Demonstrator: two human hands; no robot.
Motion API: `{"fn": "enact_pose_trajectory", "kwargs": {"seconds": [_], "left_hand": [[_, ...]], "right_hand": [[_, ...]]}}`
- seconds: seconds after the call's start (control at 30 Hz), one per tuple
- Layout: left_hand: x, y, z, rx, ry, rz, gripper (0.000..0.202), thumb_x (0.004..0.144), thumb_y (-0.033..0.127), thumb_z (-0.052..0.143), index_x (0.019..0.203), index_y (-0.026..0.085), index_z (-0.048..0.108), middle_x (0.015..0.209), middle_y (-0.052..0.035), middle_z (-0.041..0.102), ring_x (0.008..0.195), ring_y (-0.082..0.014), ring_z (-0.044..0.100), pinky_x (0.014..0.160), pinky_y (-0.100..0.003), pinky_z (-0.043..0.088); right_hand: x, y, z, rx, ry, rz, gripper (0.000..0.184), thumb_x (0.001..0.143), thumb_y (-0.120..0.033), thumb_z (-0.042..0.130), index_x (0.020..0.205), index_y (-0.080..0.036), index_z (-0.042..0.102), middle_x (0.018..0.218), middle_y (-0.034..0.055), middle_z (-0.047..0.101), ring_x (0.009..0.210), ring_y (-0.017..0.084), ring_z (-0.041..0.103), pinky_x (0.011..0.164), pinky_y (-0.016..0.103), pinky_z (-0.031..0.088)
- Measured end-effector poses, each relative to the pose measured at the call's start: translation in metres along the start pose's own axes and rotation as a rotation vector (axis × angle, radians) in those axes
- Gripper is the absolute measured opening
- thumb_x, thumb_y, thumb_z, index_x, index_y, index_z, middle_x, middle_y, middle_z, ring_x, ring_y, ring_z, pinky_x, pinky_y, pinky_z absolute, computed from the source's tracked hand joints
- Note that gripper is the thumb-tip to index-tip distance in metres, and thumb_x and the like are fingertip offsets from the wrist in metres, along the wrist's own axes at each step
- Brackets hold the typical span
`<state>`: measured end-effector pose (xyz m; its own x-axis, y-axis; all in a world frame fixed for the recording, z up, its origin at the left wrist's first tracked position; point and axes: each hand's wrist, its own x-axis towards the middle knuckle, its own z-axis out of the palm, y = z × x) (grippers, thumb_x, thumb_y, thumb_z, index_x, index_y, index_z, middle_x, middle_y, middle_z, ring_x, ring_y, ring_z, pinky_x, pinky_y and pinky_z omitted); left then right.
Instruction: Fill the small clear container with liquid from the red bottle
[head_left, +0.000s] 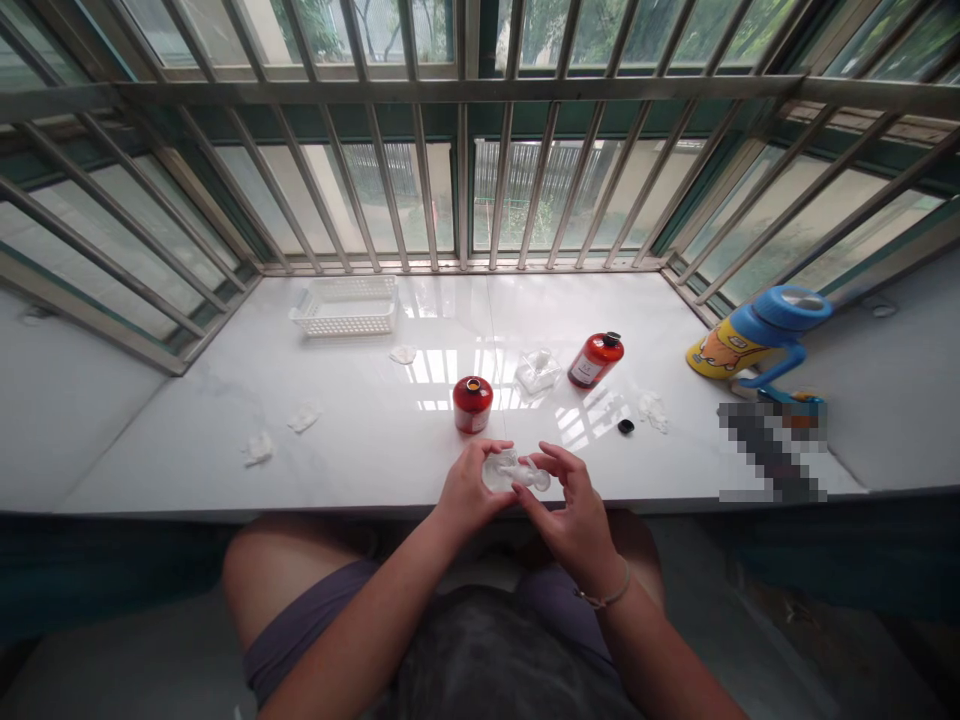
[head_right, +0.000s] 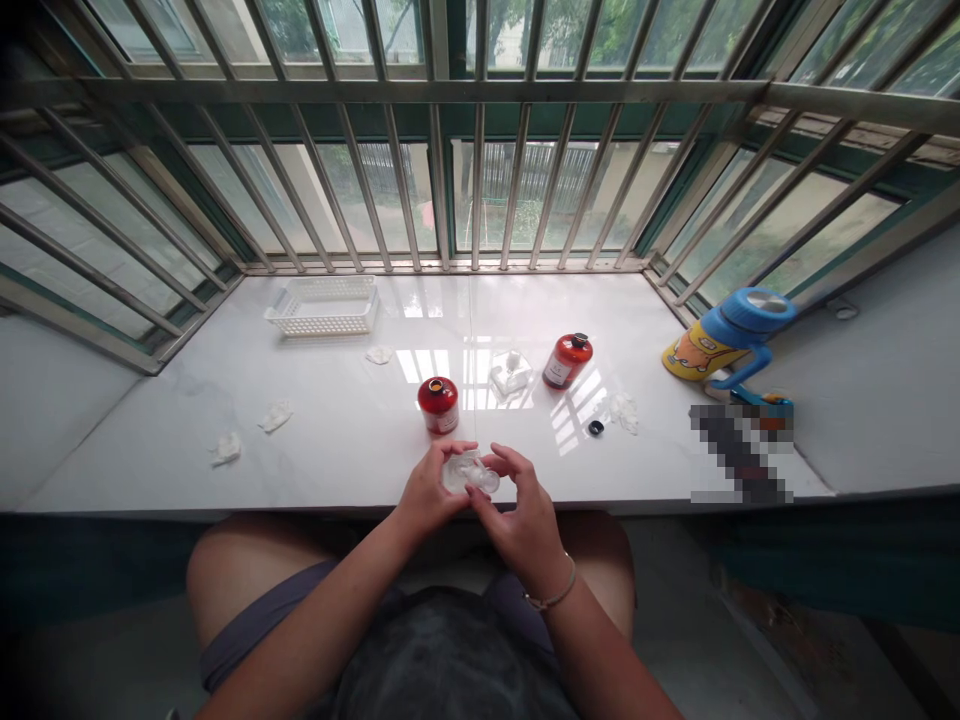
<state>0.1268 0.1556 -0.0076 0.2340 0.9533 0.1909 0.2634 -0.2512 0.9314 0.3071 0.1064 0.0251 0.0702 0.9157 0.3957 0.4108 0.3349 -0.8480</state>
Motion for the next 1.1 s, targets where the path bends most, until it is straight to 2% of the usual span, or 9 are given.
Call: {"fn": "enact_pose_trajectory", "kwargs": {"seconds": [0.2, 0.33, 0.57, 0.73, 0.93, 1.1], "left_hand": [[0.000, 0.000, -0.002, 0.004, -0.013, -0.019, 0.064, 0.067, 0.017, 0.094, 0.119, 0.026, 0.058, 0.136, -0.0083, 0.074, 0.126, -0.0299, 0.072, 0.110, -0.050, 0.057], [-0.001, -0.003, 0.000, 0.000, -0.013, -0.018, 0.065, 0.068, 0.015, 0.093, 0.122, 0.026, 0.058, 0.137, -0.0081, 0.073, 0.127, -0.0289, 0.072, 0.110, -0.049, 0.057], [-0.001, -0.004, 0.001, 0.033, 0.008, -0.032, 0.067, 0.066, 0.014, 0.094, 0.121, 0.028, 0.058, 0.136, -0.0056, 0.073, 0.123, -0.0279, 0.073, 0.108, -0.049, 0.059], [-0.001, -0.001, 0.000, 0.014, -0.001, -0.025, 0.061, 0.071, 0.014, 0.090, 0.121, 0.027, 0.058, 0.136, -0.0058, 0.073, 0.125, -0.0276, 0.073, 0.110, -0.049, 0.058], [0.000, 0.000, 0.000, -0.002, -0.001, -0.022, 0.060, 0.071, 0.014, 0.090, 0.119, 0.027, 0.058, 0.136, -0.0068, 0.073, 0.127, -0.0282, 0.072, 0.112, -0.049, 0.056], [-0.001, 0.001, 0.000, 0.003, 0.003, -0.022, 0.057, 0.073, 0.014, 0.088, 0.120, 0.027, 0.058, 0.136, -0.0074, 0.073, 0.127, -0.0282, 0.072, 0.111, -0.050, 0.057]], "right_hand": [[-0.003, -0.014, -0.013, -0.116, -0.025, -0.155, 0.055, 0.097, -0.025, 0.077, 0.146, -0.029, 0.054, 0.120, 0.0065, 0.078, 0.100, 0.022, 0.078, 0.093, 0.042, 0.066], [-0.003, -0.025, -0.018, -0.138, 0.009, -0.226, 0.054, 0.094, -0.022, 0.080, 0.143, -0.027, 0.056, 0.116, 0.0067, 0.077, 0.101, 0.023, 0.078, 0.088, 0.039, 0.067], [0.000, -0.023, -0.013, -0.147, -0.028, -0.368, 0.064, 0.093, -0.012, 0.077, 0.150, -0.027, 0.052, 0.114, 0.0071, 0.078, 0.102, 0.025, 0.073, 0.089, 0.045, 0.065], [-0.006, -0.018, -0.011, -0.188, 0.005, -0.415, 0.072, 0.089, -0.010, 0.082, 0.152, -0.026, 0.052, 0.113, 0.0081, 0.078, 0.104, 0.027, 0.069, 0.089, 0.047, 0.065], [-0.010, -0.019, -0.010, -0.205, 0.027, -0.463, 0.070, 0.088, -0.009, 0.083, 0.149, -0.024, 0.054, 0.109, 0.0078, 0.077, 0.105, 0.027, 0.068, 0.087, 0.047, 0.066], [-0.010, -0.019, -0.007, -0.222, 0.034, -0.436, 0.073, 0.089, -0.011, 0.082, 0.153, -0.025, 0.051, 0.107, 0.0069, 0.077, 0.104, 0.027, 0.069, 0.087, 0.048, 0.066]]}}
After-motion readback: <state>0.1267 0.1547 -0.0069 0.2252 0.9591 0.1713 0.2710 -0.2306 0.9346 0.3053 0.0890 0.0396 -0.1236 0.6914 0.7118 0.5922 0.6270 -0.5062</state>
